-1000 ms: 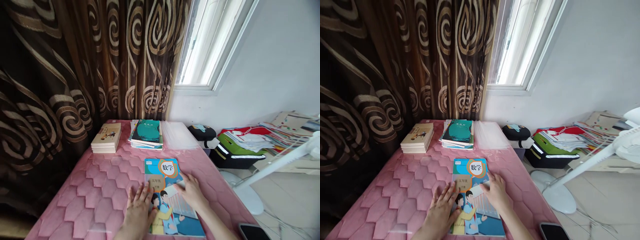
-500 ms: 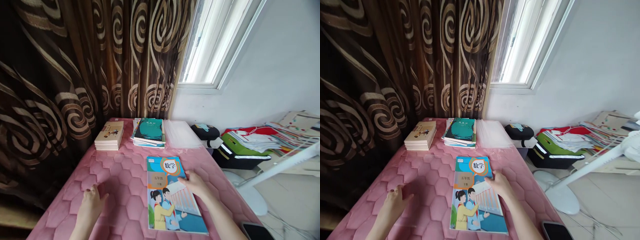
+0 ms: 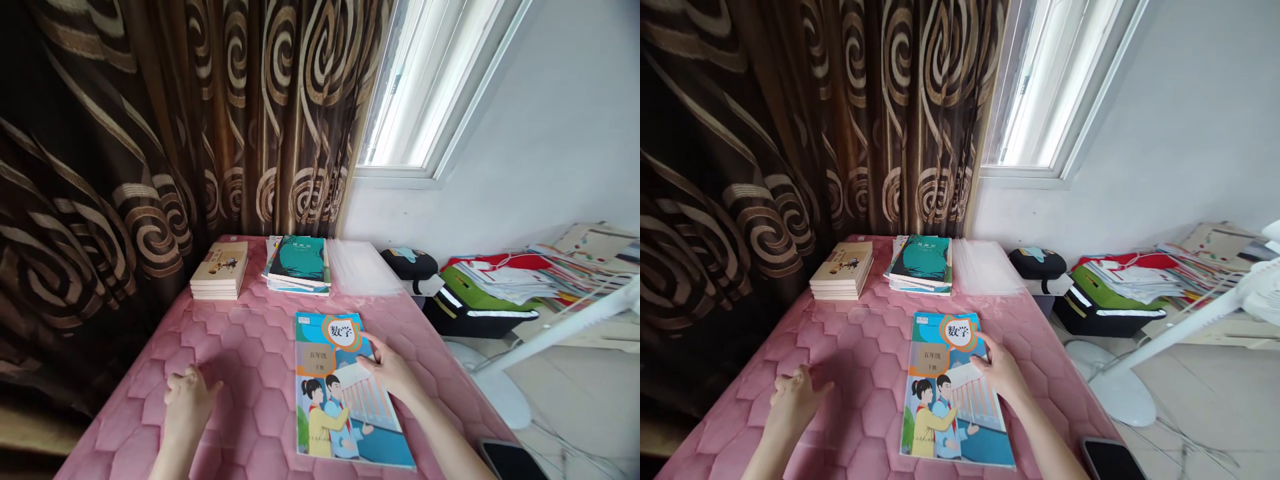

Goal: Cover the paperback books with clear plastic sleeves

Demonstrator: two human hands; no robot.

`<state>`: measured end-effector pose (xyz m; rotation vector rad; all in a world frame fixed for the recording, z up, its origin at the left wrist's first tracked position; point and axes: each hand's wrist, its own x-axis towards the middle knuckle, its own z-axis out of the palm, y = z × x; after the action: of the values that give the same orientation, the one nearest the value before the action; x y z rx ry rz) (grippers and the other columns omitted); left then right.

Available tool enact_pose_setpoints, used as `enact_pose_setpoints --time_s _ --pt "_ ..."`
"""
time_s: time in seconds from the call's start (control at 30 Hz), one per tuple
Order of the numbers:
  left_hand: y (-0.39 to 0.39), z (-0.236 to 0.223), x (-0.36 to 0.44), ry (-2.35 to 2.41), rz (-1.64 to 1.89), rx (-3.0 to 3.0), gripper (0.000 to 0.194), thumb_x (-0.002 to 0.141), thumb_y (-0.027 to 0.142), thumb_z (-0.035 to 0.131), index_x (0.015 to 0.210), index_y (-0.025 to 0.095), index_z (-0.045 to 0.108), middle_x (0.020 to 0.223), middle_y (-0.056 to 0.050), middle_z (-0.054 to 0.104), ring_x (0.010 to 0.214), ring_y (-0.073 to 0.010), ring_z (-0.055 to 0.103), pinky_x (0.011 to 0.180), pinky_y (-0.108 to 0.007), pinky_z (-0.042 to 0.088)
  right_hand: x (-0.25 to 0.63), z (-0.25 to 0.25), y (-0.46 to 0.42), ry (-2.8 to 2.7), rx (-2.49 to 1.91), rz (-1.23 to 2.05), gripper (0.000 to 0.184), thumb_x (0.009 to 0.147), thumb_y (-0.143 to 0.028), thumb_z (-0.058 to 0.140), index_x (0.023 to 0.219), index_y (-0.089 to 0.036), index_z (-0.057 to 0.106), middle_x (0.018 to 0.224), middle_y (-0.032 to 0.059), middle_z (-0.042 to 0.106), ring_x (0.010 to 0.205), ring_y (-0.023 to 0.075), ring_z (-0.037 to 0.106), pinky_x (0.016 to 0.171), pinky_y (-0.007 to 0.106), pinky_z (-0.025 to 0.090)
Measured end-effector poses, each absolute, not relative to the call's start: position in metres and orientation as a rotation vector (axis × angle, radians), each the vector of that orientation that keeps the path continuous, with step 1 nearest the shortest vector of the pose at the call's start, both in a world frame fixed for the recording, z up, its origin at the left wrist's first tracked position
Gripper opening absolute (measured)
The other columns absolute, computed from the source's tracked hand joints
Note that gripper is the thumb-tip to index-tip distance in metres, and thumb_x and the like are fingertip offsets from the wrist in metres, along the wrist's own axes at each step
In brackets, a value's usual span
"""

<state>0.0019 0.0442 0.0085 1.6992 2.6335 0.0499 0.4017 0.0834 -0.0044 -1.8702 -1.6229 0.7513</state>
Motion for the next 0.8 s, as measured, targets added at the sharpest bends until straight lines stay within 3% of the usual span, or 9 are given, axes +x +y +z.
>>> enact_pose_setpoints --time_s 0.17,0.27,0.43,0.57,0.67,0.8 --pt "0.053 0.011 0.003 2.455 0.133 1.642 0.035 0.089 0.028 0.048 0.109 0.000 0.051 0.098 -0.021 0.063 0.091 -0.0290 0.065 0.073 -0.031 0.046 0.408 -0.004 0.071 -1.665 -1.802 0.810 0.041 0.075 -0.044 0.052 0.106 -0.022 0.070 0.059 -0.0040 0.052 0.055 0.0153 0.049 0.054 0.026 0.039" --pt "0.054 0.017 0.011 2.393 0.144 1.680 0.027 0.091 0.021 0.041 0.107 0.003 0.053 0.099 -0.019 0.064 0.098 -0.0279 0.064 0.078 -0.032 0.045 0.409 -0.005 0.055 -1.638 -1.845 0.836 0.042 0.077 -0.045 0.051 0.105 -0.022 0.072 0.059 -0.0027 0.057 0.052 0.0152 0.049 0.052 0.026 0.039" --pt "0.054 0.029 0.031 2.546 0.045 1.690 0.041 0.089 0.041 0.049 0.107 0.005 0.056 0.109 -0.022 0.059 0.103 -0.0379 0.060 0.073 -0.037 0.047 0.406 -0.013 0.013 -1.565 -1.951 0.758 0.041 0.079 -0.047 0.051 0.106 -0.025 0.073 0.063 -0.0001 0.066 0.056 0.0186 0.058 0.054 0.027 0.046" --pt "0.057 0.033 0.038 2.557 -0.015 1.762 0.051 0.085 0.045 0.054 0.110 0.001 0.054 0.105 -0.024 0.059 0.093 -0.0358 0.063 0.068 -0.037 0.048 0.412 -0.017 -0.012 -1.721 -1.912 0.706 0.045 0.089 -0.049 0.042 0.117 -0.026 0.068 0.073 0.0033 0.073 0.061 0.0204 0.064 0.059 0.028 0.052" --pt "0.061 0.033 0.034 2.514 -0.020 1.777 0.051 0.084 0.044 0.056 0.110 0.000 0.053 0.101 -0.024 0.062 0.095 -0.0340 0.064 0.073 -0.036 0.049 0.429 -0.016 -0.019 -2.037 -1.788 0.473 0.040 0.094 -0.039 0.038 0.123 -0.029 0.064 0.099 0.0062 0.073 0.080 0.0215 0.068 0.068 0.028 0.054" --pt "0.066 0.029 0.026 2.433 0.000 1.735 0.043 0.085 0.044 0.054 0.107 0.007 0.054 0.100 -0.019 0.067 0.099 -0.0329 0.064 0.076 -0.035 0.048 0.458 -0.010 -0.024 -2.556 -1.578 0.042 0.052 0.087 -0.010 0.040 0.129 -0.035 0.058 0.100 0.0050 0.070 0.082 0.0195 0.067 0.065 0.028 0.054"
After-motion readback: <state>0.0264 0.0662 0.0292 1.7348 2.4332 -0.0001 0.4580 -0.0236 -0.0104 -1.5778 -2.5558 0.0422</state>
